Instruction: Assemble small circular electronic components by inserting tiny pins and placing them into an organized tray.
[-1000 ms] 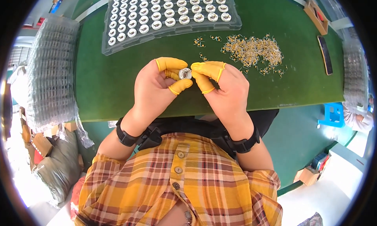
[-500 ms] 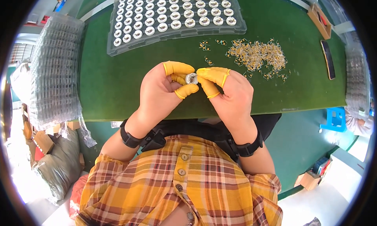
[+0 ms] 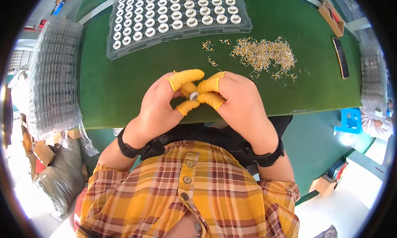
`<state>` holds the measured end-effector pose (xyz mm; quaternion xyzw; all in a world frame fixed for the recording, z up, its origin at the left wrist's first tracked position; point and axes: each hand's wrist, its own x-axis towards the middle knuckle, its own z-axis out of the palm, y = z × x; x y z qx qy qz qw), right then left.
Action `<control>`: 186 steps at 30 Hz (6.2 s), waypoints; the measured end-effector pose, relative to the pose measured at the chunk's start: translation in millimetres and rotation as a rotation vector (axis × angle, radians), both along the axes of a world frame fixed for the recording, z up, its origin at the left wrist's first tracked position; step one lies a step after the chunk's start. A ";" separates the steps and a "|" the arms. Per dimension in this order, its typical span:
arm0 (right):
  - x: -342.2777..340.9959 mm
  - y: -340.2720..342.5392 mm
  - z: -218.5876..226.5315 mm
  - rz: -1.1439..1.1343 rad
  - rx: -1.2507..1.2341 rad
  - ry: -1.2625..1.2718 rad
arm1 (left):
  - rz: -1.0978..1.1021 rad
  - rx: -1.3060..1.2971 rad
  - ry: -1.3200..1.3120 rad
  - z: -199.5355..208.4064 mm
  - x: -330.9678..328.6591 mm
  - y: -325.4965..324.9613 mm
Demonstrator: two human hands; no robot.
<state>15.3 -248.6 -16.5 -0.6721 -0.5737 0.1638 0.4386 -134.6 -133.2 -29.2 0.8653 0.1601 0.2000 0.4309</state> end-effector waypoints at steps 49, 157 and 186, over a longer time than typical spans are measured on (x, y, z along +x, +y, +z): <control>-16.0 18.0 -14.1 -0.250 0.120 0.089 | 0.104 -0.759 -0.146 -14.1 6.6 11.5; -8.3 23.0 -17.1 -0.197 0.128 0.219 | 0.108 -0.738 -0.192 -13.8 12.0 14.9; -8.7 9.8 -5.8 -0.150 0.133 -0.156 | 0.024 -0.102 -0.131 0.0 4.1 10.0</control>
